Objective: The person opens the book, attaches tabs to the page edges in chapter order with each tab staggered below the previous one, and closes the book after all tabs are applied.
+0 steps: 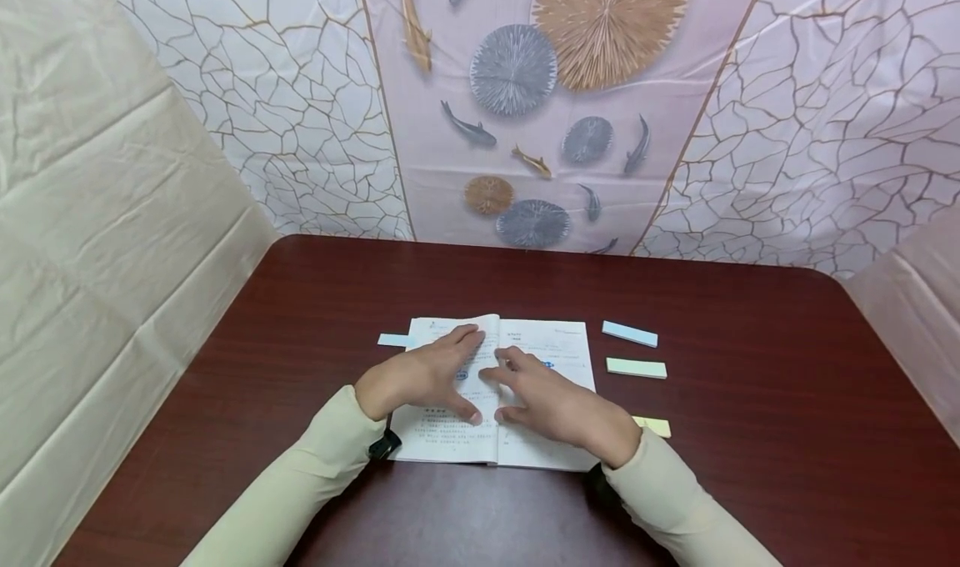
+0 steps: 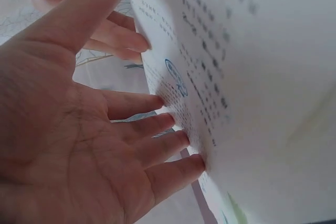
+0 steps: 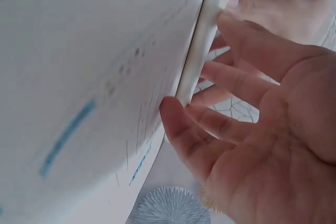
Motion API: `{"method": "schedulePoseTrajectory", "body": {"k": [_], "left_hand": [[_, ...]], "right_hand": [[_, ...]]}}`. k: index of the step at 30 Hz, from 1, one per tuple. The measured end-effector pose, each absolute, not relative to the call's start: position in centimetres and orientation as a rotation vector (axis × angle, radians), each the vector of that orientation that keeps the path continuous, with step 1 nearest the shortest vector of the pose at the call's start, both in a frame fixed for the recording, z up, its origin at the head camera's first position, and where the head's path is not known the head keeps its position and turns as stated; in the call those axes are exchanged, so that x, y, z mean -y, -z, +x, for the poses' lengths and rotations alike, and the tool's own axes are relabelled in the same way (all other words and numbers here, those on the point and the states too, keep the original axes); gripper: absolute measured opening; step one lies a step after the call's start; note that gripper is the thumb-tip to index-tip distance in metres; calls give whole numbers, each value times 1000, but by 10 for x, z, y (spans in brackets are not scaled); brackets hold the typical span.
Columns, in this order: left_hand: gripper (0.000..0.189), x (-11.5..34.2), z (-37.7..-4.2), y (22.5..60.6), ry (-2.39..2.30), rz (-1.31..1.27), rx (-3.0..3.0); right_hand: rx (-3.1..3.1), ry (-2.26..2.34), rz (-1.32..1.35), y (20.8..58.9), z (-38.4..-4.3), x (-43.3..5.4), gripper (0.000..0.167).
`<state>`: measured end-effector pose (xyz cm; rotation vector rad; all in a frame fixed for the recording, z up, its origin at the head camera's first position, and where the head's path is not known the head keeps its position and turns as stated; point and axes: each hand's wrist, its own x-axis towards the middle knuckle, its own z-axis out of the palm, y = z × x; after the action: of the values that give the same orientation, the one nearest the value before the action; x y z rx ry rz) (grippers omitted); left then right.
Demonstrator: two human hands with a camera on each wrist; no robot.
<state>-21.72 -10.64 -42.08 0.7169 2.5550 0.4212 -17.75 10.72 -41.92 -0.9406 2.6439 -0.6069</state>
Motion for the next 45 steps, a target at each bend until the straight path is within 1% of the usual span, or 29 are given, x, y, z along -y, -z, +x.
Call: {"method": "schedulePoseTrajectory", "body": {"k": [5,8,10,15,22,24,28,32,41,45], "left_hand": [[119,101,-219,421,-440,707,-2538],[120,99,-220,423,-456,686,-2524],[121,98,-220,424,-470,667,-2516],[122,98,-219,427,-491,640,-2508],[122,96,-218,429,-509,645,-2500],[122,97,-217,429,-510,644,-2498],[123,98,-216,428,-504,632,-2501],[123,100,-216,427,-486,627,-2515],[122,102,-215,424,-509,638,-2513],[122,103,-216,425,-508,653,-2513]], "right_hand": [[-2585,614,-917,415,-183,-117,51],[-2565,606,-915,411,-186,-124,54],[-2572,595,-883,407,-188,-130,59],[-2669,572,-708,402,-202,-151,70],[-2753,545,-505,418,-232,-179,89],[-2749,529,-483,423,-238,-184,92],[-2737,533,-501,430,-243,-186,89],[-2769,480,-515,428,-243,-182,83],[-2916,143,-561,418,-230,-167,71],[-2922,142,-553,418,-228,-166,71]]}}
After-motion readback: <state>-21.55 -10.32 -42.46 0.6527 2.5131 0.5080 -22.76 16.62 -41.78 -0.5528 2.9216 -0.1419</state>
